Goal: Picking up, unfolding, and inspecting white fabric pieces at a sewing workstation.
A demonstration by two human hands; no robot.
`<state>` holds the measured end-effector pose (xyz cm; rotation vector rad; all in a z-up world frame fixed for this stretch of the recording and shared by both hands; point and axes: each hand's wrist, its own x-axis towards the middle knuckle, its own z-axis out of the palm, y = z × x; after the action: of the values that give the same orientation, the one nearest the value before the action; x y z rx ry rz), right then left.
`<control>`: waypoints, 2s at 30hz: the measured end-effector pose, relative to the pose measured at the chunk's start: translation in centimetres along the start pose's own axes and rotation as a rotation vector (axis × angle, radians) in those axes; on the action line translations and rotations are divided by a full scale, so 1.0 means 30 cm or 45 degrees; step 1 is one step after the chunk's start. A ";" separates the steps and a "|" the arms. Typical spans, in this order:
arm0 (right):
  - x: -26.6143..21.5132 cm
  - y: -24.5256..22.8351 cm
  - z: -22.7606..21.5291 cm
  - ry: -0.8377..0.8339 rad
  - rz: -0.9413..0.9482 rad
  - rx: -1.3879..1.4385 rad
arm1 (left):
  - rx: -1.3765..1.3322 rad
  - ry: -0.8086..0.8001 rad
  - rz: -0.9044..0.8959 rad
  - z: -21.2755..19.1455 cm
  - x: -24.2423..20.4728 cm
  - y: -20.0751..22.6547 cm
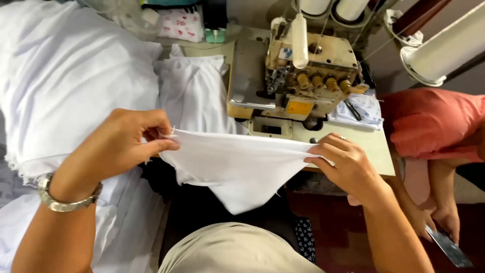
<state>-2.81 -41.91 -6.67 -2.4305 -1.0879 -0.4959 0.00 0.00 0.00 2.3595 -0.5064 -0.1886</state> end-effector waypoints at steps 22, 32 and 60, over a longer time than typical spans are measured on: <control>-0.219 -0.034 -0.013 -0.186 0.913 0.325 | -0.116 0.024 -0.011 -0.001 -0.426 -0.091; 0.475 -0.134 0.272 0.917 0.113 0.703 | -0.700 0.785 0.259 0.015 0.062 -0.070; 0.621 0.015 1.170 0.232 0.280 0.484 | 0.918 0.799 -0.216 -0.101 0.091 -0.740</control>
<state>14.34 -12.67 -27.42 -2.0918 -0.7493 -0.3886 10.09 15.73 -12.65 2.9467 -0.0545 0.7607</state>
